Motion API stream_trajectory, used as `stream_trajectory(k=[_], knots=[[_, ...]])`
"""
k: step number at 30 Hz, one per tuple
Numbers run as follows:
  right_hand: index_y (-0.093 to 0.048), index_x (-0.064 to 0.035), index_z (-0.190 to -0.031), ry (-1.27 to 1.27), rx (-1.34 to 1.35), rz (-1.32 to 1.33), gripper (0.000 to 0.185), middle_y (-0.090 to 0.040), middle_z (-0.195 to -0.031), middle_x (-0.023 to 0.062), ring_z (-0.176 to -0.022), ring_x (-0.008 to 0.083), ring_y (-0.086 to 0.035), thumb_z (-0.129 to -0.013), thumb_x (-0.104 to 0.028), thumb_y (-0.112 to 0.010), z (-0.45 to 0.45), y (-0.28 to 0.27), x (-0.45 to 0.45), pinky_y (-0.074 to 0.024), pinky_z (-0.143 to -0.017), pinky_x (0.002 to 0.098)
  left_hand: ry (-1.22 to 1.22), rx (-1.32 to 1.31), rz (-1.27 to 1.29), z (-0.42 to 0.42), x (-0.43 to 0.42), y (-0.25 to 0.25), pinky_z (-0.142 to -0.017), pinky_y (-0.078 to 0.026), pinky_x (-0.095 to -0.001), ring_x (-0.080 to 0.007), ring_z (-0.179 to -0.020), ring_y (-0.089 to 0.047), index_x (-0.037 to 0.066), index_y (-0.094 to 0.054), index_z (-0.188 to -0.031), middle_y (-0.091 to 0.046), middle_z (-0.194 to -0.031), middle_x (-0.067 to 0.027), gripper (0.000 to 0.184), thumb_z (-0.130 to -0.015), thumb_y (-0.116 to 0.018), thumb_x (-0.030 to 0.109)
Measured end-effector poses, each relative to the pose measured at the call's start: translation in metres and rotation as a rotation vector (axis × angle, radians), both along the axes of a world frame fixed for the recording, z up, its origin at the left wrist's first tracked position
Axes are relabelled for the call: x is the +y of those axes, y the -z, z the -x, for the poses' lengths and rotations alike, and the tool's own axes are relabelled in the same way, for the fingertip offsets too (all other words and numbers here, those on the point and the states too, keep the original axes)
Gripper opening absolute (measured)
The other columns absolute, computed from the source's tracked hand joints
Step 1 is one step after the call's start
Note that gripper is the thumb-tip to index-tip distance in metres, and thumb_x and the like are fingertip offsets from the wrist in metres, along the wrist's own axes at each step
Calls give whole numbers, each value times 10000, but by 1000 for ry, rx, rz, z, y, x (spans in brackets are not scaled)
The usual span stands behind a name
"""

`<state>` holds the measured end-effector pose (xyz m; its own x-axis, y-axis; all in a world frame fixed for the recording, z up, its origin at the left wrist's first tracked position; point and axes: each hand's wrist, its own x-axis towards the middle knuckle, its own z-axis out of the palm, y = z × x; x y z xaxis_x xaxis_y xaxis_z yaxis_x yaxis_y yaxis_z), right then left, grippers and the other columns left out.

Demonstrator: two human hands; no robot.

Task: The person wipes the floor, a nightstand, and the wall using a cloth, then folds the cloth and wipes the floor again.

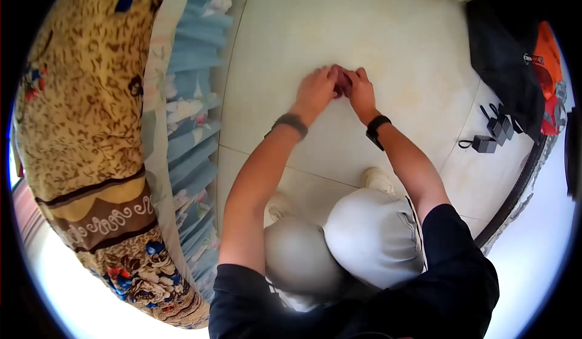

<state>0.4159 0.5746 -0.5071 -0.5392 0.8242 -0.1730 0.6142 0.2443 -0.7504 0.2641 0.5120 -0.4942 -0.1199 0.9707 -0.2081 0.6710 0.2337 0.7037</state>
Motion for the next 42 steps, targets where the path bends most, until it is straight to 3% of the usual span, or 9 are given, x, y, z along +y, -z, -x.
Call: stream_trajectory(k=[5, 12, 14, 17, 21, 31, 33, 36, 42], knots=[[-643, -92, -1153, -78, 3, -80, 418, -545, -959, 130, -727, 325, -615, -776, 79, -591, 73, 5, -11, -540, -629, 398, -126, 400, -76, 47, -25, 5, -708, -524, -404, -300, -882, -605, 84, -621, -1026, -600, -988, -79, 296, -760, -750, 98], [-622, -96, -1179, -347, -85, 115, 309, -594, -1013, 168, -951, 333, -622, -898, -95, -492, 56, -11, -91, -519, -784, 400, -191, 223, 103, 34, -136, -6, -688, -516, -426, -328, -856, -601, 78, -591, -972, -562, -927, -101, 233, -777, -717, 84], [-565, -80, -1214, -441, -2, -91, 460, -538, -983, 127, -758, 315, -638, -770, 38, -599, 31, 5, -126, -547, -635, 409, -144, 188, 131, 21, -174, -7, -692, -520, -433, -320, -880, -606, 98, -588, -1026, -576, -958, -97, 220, -818, -663, 98], [-559, -65, -1203, -522, 25, 173, 418, -541, -975, 111, -751, 291, -639, -792, 2, -601, 2, 1, -155, -560, -607, 381, -155, 115, 202, -4, -213, -16, -704, -527, -427, -302, -905, -617, 127, -599, -1072, -599, -985, -80, 213, -861, -616, 116], [-570, -59, -1152, -712, 68, -173, 354, -538, -944, 96, -706, 288, -639, -800, -42, -605, 5, 1, -140, -563, -604, 376, -235, 100, 200, -9, -202, -24, -704, -529, -412, -291, -895, -622, 136, -625, -1008, -608, -962, -65, 186, -842, -598, 56], [-650, -195, -1084, -280, -201, -188, 227, -588, -885, 77, -766, 291, -636, -865, -172, -591, 26, -6, -43, -531, -632, 403, -247, 192, -100, 6, -71, 16, -695, -509, -417, -300, -855, -608, 82, -642, -920, -577, -890, -88, 113, -809, -629, 66], [-646, -184, -1042, -188, -265, -219, 211, -589, -901, 74, -745, 298, -634, -831, -174, -653, 8, 2, -32, -528, -617, 408, -578, -368, 190, -6, -37, 5, -705, -499, -418, -298, -851, -609, 90, -637, -874, -570, -843, -95, 69, -816, -601, 91], [-615, -143, -1008, -47, -308, -186, 238, -582, -927, 66, -738, 312, -635, -790, -134, -712, -21, -5, -38, -518, -586, 417, -76, 55, -47, -29, -24, 24, -707, -487, -429, -313, -834, -602, 82, -620, -826, -564, -817, -116, 52, -825, -585, 120], [-598, -156, -1071, -96, -369, 34, 293, -562, -933, 81, -740, 332, -636, -802, -50, -640, -80, 2, -115, -528, -589, 427, 110, 42, 20, -66, -108, 26, -704, -495, -456, -330, -836, -601, 87, -607, -894, -574, -868, -119, 96, -812, -641, 124]])
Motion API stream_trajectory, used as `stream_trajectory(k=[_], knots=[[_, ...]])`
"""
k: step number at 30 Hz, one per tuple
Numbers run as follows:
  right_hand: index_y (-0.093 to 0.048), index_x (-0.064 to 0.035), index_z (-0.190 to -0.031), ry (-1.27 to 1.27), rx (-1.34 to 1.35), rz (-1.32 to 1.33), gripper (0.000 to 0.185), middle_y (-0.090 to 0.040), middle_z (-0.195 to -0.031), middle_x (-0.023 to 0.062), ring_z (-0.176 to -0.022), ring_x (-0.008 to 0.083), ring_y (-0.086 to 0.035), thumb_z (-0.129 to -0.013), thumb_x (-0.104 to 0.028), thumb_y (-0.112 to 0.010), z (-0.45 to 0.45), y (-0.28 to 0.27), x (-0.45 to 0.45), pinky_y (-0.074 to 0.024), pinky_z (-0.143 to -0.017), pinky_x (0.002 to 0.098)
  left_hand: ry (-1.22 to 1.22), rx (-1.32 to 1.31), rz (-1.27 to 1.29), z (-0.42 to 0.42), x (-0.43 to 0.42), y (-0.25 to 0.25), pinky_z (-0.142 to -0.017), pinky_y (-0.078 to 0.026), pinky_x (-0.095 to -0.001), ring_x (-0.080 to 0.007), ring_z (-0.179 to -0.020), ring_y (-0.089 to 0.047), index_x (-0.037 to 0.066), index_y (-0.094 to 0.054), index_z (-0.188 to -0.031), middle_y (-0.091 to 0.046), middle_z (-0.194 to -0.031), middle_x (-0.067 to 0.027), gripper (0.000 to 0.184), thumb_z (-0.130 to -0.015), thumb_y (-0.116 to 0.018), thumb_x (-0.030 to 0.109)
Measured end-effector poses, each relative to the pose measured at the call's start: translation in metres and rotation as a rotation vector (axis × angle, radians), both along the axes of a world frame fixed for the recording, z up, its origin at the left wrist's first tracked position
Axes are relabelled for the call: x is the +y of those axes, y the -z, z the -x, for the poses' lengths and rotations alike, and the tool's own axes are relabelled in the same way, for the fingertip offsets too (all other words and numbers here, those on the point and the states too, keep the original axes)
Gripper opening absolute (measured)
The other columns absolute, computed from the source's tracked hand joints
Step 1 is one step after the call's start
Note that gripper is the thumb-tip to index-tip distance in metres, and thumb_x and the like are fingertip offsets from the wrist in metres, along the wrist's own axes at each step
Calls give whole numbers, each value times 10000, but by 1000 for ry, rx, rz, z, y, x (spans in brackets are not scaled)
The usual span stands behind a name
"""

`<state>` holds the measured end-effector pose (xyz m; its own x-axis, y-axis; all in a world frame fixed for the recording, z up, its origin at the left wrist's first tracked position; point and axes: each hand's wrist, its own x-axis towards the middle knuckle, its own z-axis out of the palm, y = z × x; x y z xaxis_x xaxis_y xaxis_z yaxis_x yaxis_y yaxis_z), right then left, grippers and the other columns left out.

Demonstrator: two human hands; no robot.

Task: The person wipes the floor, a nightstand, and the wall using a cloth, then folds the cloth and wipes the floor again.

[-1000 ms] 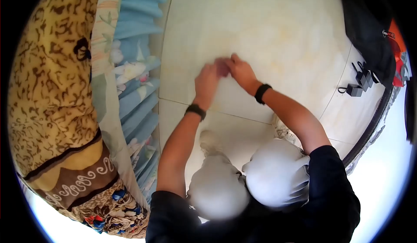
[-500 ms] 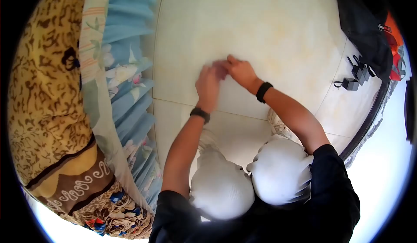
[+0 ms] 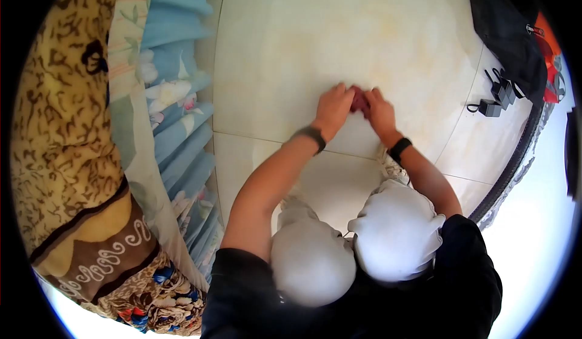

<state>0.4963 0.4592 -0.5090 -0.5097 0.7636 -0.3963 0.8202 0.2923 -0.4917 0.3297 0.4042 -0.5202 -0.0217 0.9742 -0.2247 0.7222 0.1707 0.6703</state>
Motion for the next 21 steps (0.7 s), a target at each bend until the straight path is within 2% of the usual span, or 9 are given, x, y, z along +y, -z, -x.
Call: stream_trajectory(k=[2, 7, 10, 12, 15, 17, 19, 21], knots=[[-587, -135, -1053, -62, 102, -5, 302, -565, -909, 104, -698, 347, -627, -780, -16, -640, 10, -15, -28, -524, -569, 427, -33, -55, 88, 4, -36, -11, -717, -504, -446, -319, -857, -607, 90, -612, -913, -586, -893, -99, 109, -817, -650, 129], [-609, -156, -1099, -273, 214, -113, 361, -552, -920, 50, -753, 260, -641, -772, -3, -613, 41, -1, -32, -538, -589, 370, -133, -23, 224, 33, -61, -37, -716, -514, -410, -298, -880, -613, 100, -620, -922, -600, -924, -67, 108, -824, -658, 123], [-623, -168, -1099, -255, 236, -125, 324, -555, -927, 49, -791, 248, -641, -802, -41, -591, 59, -12, -15, -535, -606, 365, -191, -35, 200, 46, -36, -54, -699, -508, -401, -305, -862, -610, 105, -620, -900, -592, -911, -74, 102, -809, -665, 106], [-628, -193, -1105, -240, 168, -97, 285, -564, -924, 68, -822, 260, -640, -841, -100, -573, 65, -7, 1, -526, -627, 384, -233, -18, 213, 47, -18, -52, -678, -498, -407, -316, -835, -608, 89, -619, -859, -586, -897, -81, 96, -780, -671, 77], [-644, -200, -1113, -143, 171, -90, 282, -568, -933, 72, -829, 274, -637, -857, -121, -558, 68, 0, 33, -524, -637, 386, -264, 27, 151, 45, 20, -46, -667, -495, -415, -326, -820, -607, 81, -619, -840, -586, -890, -88, 98, -761, -672, 61], [-652, -208, -1117, -84, 107, -151, 288, -568, -939, 79, -834, 283, -634, -866, -119, -542, 63, -1, 59, -525, -647, 386, -268, 53, 55, 38, 48, -35, -663, -496, -419, -332, -817, -606, 77, -621, -830, -586, -890, -94, 96, -752, -671, 51], [-655, -221, -1126, -26, 88, -184, 302, -569, -946, 88, -836, 290, -633, -878, -110, -521, 51, -7, 81, -526, -656, 385, -248, 39, 21, 26, 81, -33, -681, -504, -424, -335, -832, -612, 93, -665, -892, -598, -890, -104, 176, -734, -672, 15], [-648, -214, -1117, 51, 103, -201, 301, -571, -960, 98, -829, 292, -635, -886, -80, -507, 34, -15, 101, -529, -661, 385, -173, 64, 3, 11, 109, -21, -692, -508, -414, -327, -832, -616, 103, -678, -913, -601, -886, -103, 157, -767, -653, 49]])
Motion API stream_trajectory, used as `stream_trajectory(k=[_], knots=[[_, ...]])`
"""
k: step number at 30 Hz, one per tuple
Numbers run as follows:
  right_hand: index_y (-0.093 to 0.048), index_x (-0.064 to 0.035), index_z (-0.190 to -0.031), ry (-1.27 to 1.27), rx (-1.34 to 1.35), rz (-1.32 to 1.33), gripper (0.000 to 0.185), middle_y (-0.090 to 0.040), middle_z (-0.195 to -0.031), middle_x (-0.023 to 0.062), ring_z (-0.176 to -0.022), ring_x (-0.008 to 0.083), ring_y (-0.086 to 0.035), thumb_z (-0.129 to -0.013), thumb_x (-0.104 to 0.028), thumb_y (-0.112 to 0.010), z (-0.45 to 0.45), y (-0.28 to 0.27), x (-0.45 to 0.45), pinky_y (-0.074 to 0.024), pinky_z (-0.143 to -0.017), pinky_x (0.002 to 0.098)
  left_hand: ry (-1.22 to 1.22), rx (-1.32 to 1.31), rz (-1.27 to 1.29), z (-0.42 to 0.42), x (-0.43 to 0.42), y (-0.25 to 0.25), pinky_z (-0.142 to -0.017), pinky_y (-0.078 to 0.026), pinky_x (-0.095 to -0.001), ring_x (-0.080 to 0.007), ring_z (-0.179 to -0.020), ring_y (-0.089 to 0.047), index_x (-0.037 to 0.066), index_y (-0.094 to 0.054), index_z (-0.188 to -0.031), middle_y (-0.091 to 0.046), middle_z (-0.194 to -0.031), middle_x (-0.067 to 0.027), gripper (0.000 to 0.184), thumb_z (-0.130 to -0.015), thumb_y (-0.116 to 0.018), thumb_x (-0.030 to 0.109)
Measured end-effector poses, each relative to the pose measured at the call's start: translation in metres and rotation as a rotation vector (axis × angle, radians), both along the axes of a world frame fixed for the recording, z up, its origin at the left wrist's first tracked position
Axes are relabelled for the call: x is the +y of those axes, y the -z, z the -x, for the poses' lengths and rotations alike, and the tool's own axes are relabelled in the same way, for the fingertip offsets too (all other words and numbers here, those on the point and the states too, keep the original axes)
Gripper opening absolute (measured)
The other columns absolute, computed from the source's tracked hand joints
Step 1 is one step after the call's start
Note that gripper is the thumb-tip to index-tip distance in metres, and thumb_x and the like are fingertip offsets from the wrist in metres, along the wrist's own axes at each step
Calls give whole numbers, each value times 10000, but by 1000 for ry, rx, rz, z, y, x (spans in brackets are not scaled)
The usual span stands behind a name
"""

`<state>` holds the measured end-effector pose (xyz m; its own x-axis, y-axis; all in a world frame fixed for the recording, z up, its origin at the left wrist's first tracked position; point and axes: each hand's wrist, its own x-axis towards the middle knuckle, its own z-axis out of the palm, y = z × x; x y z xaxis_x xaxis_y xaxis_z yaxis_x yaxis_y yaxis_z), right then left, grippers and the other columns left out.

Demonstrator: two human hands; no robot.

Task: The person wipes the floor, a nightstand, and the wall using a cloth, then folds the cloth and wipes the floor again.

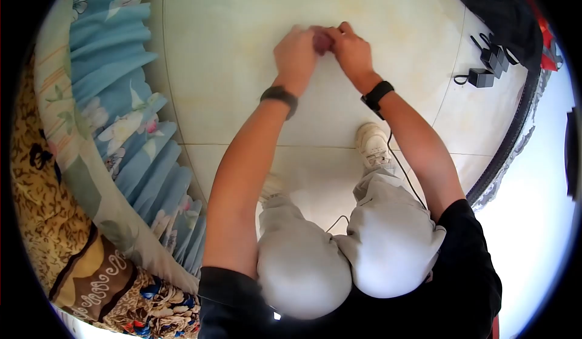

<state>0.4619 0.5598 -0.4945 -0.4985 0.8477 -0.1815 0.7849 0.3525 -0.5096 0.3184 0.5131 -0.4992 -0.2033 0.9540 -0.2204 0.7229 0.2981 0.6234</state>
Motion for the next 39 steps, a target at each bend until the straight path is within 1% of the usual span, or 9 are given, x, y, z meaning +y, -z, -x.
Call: stream_trajectory(k=[8, 11, 15, 21, 29, 32, 35, 37, 39], knots=[[-586, -131, -1069, 206, -191, -37, 251, -561, -926, 77, -741, 306, -626, -833, -51, -617, -92, -2, -16, -513, -625, 412, 273, -127, 11, -83, 26, 10, -686, -538, -394, -284, -833, -653, 83, -673, -783, -627, -907, -120, 30, -769, -668, 108], [-577, -120, -1032, 309, -199, 94, 217, -564, -919, 84, -715, 317, -625, -829, -48, -612, -112, -11, -48, -507, -614, 418, 363, -199, 101, -107, 4, 13, -717, -502, -399, -290, -829, -646, 52, -643, -819, -643, -837, -116, 174, -875, -528, 170], [-576, -127, -1027, 265, -182, 283, 233, -605, -916, 87, -755, 326, -652, -814, -38, -609, -129, -13, -95, -516, -625, 429, 593, -103, 27, -107, -51, 12, -706, -508, -420, -313, -832, -635, 65, -619, -861, -619, -876, -122, 71, -849, -580, 123], [-577, -116, -993, 23, -212, 195, 211, -612, -894, 80, -808, 316, -655, -798, -90, -655, -126, -15, -122, -538, -654, 417, 641, -81, 144, -97, -93, 2, -708, -517, -434, -302, -914, -620, 67, -591, -945, -597, -932, -109, 131, -829, -616, 121], [-581, -135, -960, 406, -330, -20, 197, -621, -913, 77, -773, 328, -653, -790, -104, -677, -175, -10, -72, -523, -625, 438, 617, 30, -202, -171, -10, 16, -648, -548, -370, -261, -840, -636, 75, -649, -799, -610, -914, -88, 38, -762, -649, 69], [-580, -119, -971, 473, -321, 6, 214, -641, -922, 85, -773, 340, -652, -784, -94, -681, -177, -7, -80, -525, -632, 440, 631, 28, -182, -181, -12, 16, -658, -551, -369, -261, -848, -635, 76, -664, -816, -612, -906, -85, 60, -756, -669, 81], [-574, -108, -969, 435, -292, 51, 218, -649, -921, 96, -774, 347, -651, -780, -73, -676, -163, -6, -95, -529, -641, 435, 662, -91, -38, -161, -25, 18, -740, -501, -429, -307, -891, -610, 73, -613, -874, -614, -940, -134, 75, -866, -558, 123], [-571, -105, -966, 390, -257, 94, 217, -648, -923, 98, -776, 347, -651, -778, -65, -673, -147, -8, -108, -532, -648, 435, 529, -306, 142, -143, -39, 16, -727, -500, -417, -293, -882, -616, 92, -637, -879, -627, -898, -115, 108, -874, -541, 142], [-587, -118, -993, 301, -211, 129, 212, -649, -939, 95, -802, 331, -656, -797, -70, -655, -127, -9, -119, -537, -680, 429, 582, -162, 66, -114, -60, 9, -721, -500, -413, -286, -882, -619, 99, -648, -885, -632, -881, -105, 129, -878, -531, 154]])
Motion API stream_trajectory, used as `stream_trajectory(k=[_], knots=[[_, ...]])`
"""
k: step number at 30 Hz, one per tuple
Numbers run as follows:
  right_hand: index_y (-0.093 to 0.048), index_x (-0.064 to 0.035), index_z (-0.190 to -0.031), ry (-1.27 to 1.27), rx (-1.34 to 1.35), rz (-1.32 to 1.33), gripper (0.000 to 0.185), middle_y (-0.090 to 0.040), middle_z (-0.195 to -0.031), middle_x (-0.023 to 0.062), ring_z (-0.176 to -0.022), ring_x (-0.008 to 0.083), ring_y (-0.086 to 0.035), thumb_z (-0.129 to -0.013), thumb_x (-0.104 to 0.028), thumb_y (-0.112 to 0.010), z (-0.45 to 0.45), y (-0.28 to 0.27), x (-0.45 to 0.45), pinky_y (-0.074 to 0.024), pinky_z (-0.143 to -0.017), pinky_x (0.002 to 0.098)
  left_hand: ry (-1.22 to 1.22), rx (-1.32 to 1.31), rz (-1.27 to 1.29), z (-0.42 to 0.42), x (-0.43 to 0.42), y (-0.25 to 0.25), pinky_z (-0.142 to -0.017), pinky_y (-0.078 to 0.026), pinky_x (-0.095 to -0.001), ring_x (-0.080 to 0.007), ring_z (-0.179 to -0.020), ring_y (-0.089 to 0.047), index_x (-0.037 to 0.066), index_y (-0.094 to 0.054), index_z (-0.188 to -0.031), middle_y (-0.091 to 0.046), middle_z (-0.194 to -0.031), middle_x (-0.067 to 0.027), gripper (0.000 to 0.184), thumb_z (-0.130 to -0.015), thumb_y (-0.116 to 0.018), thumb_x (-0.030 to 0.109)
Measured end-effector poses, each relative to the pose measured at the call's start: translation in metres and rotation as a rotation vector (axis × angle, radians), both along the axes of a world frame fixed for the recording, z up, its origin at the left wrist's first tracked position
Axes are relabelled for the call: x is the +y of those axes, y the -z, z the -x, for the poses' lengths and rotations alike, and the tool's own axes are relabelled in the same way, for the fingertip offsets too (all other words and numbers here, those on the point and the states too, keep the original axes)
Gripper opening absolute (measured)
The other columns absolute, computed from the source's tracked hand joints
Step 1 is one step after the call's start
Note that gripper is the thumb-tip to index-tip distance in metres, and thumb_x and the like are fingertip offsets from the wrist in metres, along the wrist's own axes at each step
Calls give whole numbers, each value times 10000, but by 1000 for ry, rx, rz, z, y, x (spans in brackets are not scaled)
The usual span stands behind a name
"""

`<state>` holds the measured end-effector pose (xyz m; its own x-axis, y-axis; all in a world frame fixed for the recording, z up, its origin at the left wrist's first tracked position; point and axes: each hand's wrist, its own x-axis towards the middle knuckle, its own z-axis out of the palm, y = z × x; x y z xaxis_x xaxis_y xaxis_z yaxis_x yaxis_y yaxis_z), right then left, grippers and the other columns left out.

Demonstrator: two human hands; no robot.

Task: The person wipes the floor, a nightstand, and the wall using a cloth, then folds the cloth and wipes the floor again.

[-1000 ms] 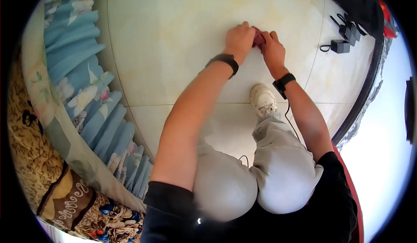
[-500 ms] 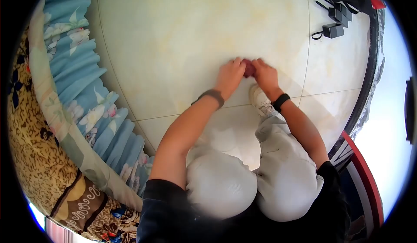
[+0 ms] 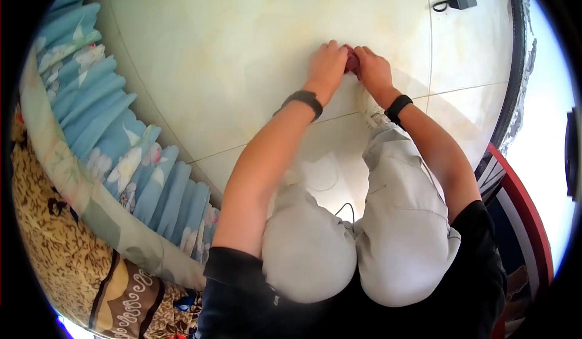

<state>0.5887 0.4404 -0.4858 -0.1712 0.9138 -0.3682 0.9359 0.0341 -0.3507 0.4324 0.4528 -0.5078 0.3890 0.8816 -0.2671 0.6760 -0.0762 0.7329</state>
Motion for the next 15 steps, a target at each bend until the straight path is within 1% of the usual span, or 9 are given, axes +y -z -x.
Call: stream_trajectory(k=[1, 2, 3, 6, 7, 9, 11, 14, 15], knots=[[-595, -124, -1006, -51, 16, 16, 215, -650, -944, 93, -810, 326, -657, -804, -74, -649, 11, 4, -6, -538, -687, 425, 9, 74, -10, 17, -10, -1, -723, -504, -406, -285, -882, -616, 109, -657, -936, -632, -895, -83, 133, -862, -547, 119], [-603, -130, -1019, -105, 33, 34, 219, -650, -948, 91, -817, 321, -658, -811, -77, -644, 23, 7, -12, -539, -694, 422, -55, 63, 18, 34, -22, -2, -724, -505, -404, -286, -884, -615, 105, -653, -943, -629, -902, -83, 129, -852, -562, 104], [-622, -144, -1051, -125, 84, 64, 219, -651, -952, 84, -835, 307, -661, -839, -93, -605, 44, -3, -14, -540, -708, 409, -120, 52, 45, 52, -36, -2, -725, -505, -402, -288, -886, -613, 101, -649, -951, -626, -909, -82, 132, -841, -576, 90], [-574, -77, -949, -295, 283, -46, 162, -616, -885, 94, -802, 320, -642, -798, -30, -610, 94, 4, -26, -528, -656, 407, -233, 103, 64, 110, -74, -15, -732, -506, -402, -295, -898, -610, 89, -639, -970, -615, -940, -82, 163, -814, -609, 52], [-574, -76, -937, -349, 252, 10, 130, -609, -879, 89, -820, 298, -643, -815, -31, -578, 112, 5, -29, -530, -670, 396, -257, 134, 55, 128, -85, -20, -735, -506, -402, -297, -903, -609, 86, -635, -975, -611, -951, -81, 176, -806, -618, 39], [-574, -77, -931, -482, 321, 50, 122, -607, -874, 85, -812, 293, -642, -816, -37, -569, 144, 2, -32, -532, -668, 391, -371, 151, 70, 151, -117, -18, -719, -502, -438, -321, -902, -605, 72, -613, -989, -604, -973, -105, 156, -834, -599, 74], [-574, -86, -928, -601, 327, 127, 125, -600, -881, 78, -807, 274, -644, -809, -48, -572, 165, -6, -41, -539, -670, 378, -458, 165, 114, 160, -154, -16, -713, -501, -457, -336, -903, -601, 66, -598, -1001, -600, -984, -116, 157, -845, -593, 87], [-572, -90, -935, -803, 254, 110, 132, -595, -898, 72, -819, 261, -647, -806, -64, -582, 160, 15, -78, -543, -664, 378, -545, 171, 190, 152, -203, -14, -716, -502, -461, -343, -910, -598, 66, -586, -1015, -600, -985, -113, 180, -836, -606, 71], [-579, -95, -966, -832, 297, 167, 166, -593, -923, 63, -834, 251, -649, -802, -73, -594, 160, 1, -80, -545, -656, 374, -569, 162, 207, 144, -219, -11, -716, -501, -463, -345, -912, -597, 65, -581, -1018, -598, -984, -114, 190, -831, -611, 61]])
